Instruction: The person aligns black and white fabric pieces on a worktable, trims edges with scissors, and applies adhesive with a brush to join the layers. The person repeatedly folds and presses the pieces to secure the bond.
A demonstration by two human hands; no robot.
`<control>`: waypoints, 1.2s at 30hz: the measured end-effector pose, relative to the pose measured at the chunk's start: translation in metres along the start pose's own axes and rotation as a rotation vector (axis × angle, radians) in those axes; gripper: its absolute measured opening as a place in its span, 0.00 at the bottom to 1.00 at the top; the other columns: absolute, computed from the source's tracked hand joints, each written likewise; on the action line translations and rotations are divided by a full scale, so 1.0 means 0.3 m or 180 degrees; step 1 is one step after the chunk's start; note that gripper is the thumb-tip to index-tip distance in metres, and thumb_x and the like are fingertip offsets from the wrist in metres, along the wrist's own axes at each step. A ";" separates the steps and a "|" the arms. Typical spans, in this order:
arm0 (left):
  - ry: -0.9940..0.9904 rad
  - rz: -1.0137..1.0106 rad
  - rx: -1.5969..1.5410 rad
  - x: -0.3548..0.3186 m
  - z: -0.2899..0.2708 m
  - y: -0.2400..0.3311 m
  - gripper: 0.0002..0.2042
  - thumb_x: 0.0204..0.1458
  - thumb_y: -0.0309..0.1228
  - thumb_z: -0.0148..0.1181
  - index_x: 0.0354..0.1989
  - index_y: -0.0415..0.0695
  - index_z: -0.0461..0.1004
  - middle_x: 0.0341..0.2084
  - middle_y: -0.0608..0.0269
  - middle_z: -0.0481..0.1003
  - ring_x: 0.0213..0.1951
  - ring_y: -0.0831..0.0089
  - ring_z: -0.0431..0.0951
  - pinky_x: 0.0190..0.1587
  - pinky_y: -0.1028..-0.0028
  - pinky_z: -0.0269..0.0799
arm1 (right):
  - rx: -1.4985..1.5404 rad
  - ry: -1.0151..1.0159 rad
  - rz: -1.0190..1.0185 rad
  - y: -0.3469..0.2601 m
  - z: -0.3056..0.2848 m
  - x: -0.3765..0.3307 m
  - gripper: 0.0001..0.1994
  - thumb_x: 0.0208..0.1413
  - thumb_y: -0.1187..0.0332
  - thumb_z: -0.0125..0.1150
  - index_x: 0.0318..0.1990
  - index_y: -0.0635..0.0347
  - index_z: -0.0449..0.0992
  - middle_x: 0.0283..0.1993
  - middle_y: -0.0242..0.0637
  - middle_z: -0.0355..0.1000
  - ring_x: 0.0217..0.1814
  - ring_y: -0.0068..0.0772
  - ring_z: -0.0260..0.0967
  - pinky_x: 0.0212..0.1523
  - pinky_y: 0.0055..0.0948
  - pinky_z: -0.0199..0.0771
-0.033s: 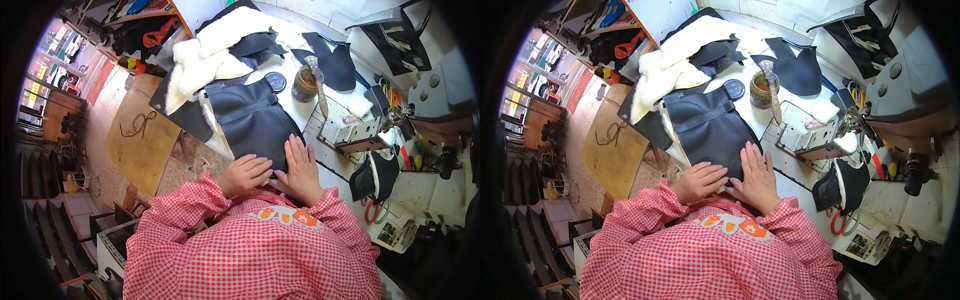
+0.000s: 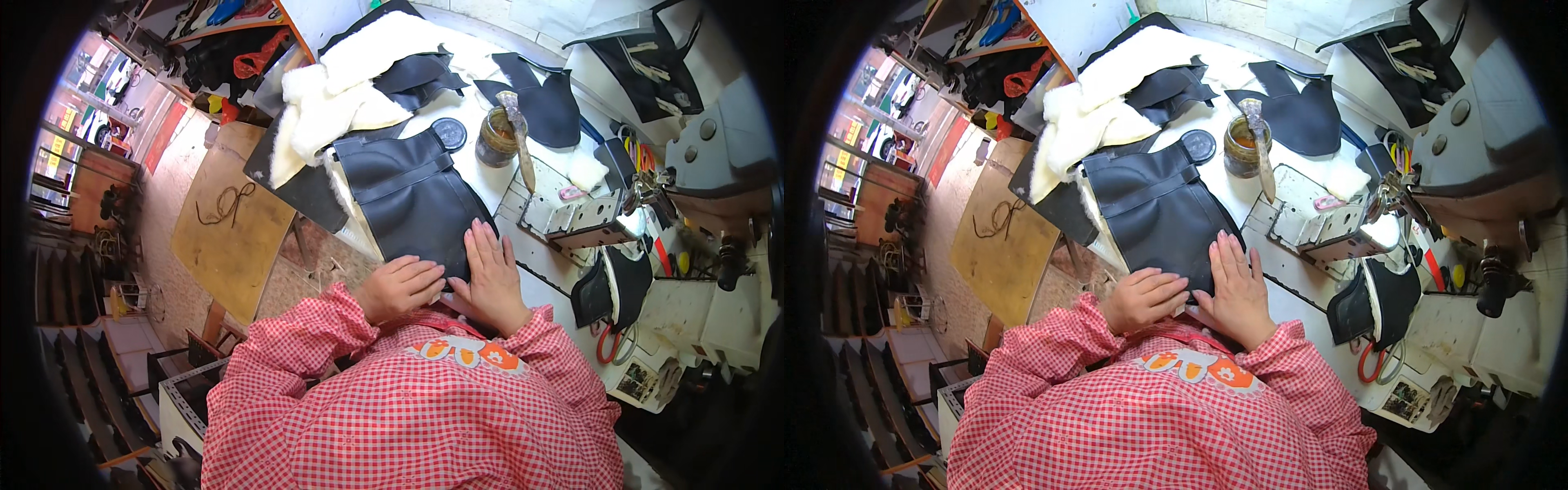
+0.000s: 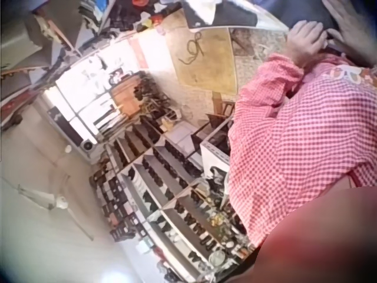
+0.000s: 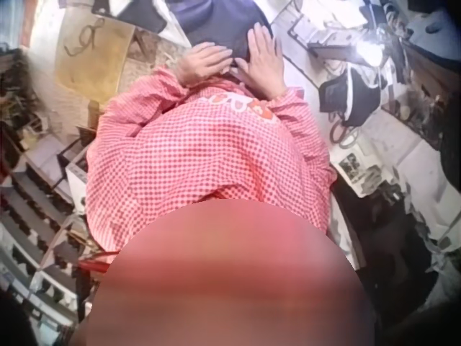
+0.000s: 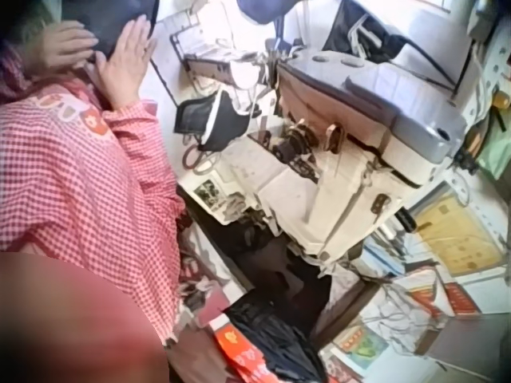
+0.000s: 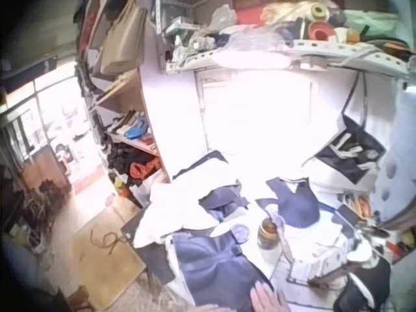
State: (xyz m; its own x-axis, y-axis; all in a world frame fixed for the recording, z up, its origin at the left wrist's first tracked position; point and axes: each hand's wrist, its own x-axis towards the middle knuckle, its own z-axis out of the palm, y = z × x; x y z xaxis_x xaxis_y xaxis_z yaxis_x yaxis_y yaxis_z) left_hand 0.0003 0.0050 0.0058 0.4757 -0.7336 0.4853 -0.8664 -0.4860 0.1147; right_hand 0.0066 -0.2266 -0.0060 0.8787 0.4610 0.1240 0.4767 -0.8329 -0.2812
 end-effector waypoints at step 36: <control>-0.1405 -0.0730 0.0339 0.232 0.070 -0.168 0.28 0.58 0.43 0.57 0.67 0.53 0.65 0.68 0.62 0.61 0.70 0.64 0.58 0.68 0.51 0.53 | -0.0044 -0.0014 0.0078 -0.003 0.007 0.002 0.38 0.54 0.49 0.62 0.66 0.67 0.63 0.72 0.46 0.54 0.78 0.41 0.44 0.76 0.53 0.34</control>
State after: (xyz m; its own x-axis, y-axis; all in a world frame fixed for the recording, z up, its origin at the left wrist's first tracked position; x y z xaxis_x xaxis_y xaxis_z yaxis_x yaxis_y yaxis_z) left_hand 0.0803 -0.0315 0.0155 0.6906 -0.7219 0.0429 -0.7228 -0.6870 0.0752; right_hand 0.0068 -0.2248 -0.0078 0.8901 0.4416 0.1131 0.4552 -0.8481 -0.2710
